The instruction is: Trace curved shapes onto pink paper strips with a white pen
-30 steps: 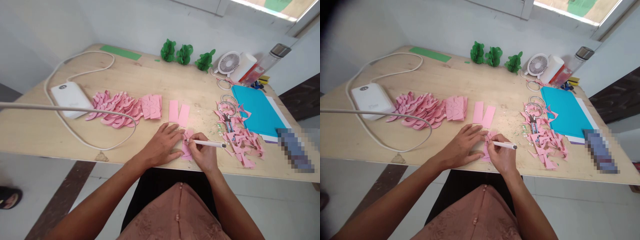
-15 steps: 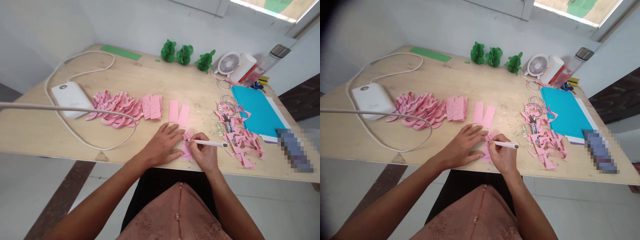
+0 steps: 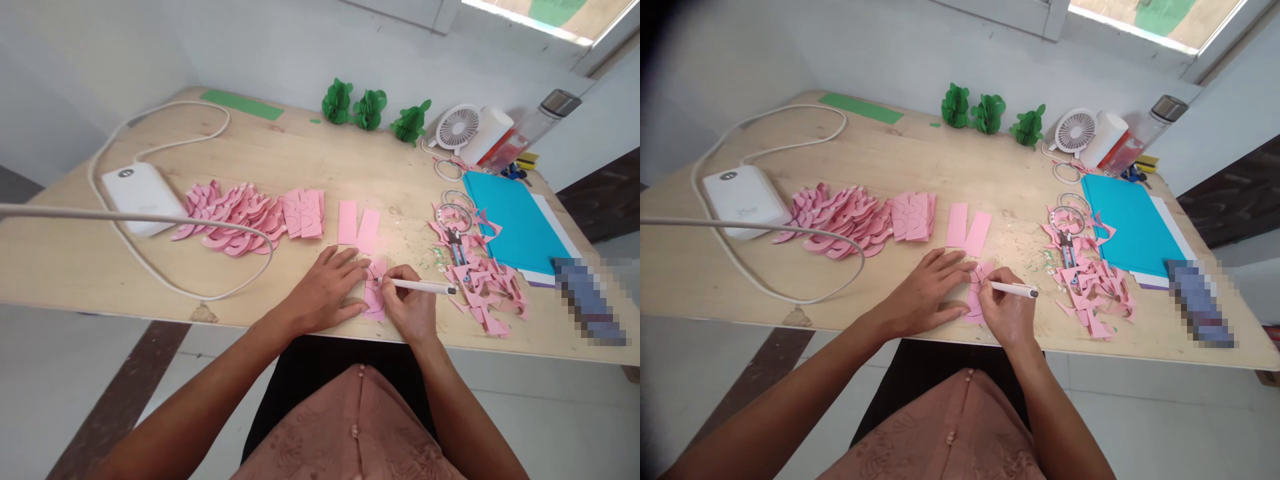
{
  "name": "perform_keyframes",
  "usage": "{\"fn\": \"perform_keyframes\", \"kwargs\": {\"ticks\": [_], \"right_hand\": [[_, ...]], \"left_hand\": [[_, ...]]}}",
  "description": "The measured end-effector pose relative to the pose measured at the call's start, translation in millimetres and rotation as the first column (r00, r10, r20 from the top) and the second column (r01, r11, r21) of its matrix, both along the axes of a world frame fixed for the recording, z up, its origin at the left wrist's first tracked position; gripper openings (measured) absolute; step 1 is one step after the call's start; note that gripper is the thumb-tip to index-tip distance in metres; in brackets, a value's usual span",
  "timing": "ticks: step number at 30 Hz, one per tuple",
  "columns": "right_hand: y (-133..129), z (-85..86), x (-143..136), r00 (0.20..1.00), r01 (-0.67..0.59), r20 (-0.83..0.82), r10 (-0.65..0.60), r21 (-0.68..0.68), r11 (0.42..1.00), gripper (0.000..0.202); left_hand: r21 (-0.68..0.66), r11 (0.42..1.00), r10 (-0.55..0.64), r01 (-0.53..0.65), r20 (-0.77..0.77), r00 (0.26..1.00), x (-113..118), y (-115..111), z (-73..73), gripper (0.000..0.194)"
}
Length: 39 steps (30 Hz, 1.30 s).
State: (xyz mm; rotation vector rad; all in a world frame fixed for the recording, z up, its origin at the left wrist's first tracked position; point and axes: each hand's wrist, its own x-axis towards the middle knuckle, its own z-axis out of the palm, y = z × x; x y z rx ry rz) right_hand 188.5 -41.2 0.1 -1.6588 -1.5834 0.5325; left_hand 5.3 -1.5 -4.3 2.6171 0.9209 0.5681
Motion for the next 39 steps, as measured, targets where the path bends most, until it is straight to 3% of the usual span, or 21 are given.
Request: {"fn": "perform_keyframes", "kwargs": {"ticks": [11,25,39], "right_hand": [[1,1.3,-1,1.000,0.006,0.017,-0.007,0.011,1.000,0.009],[-9,6.6,0,0.978,-0.004,-0.208,-0.001,-0.024,1.000,0.011],[-26,3.9,-2,0.998,-0.061,-0.001,0.061,0.007,0.998,0.012]], "left_hand": [[-0.007,1.000,-0.003,0.003,0.012,1.000,0,0,-0.5,0.034],[0.003,1.000,0.002,-0.002,-0.013,1.000,0,0,-0.9,0.036],[0.023,0.999,-0.026,0.026,-0.023,0.999,-1,0,0.7,0.029]]}}
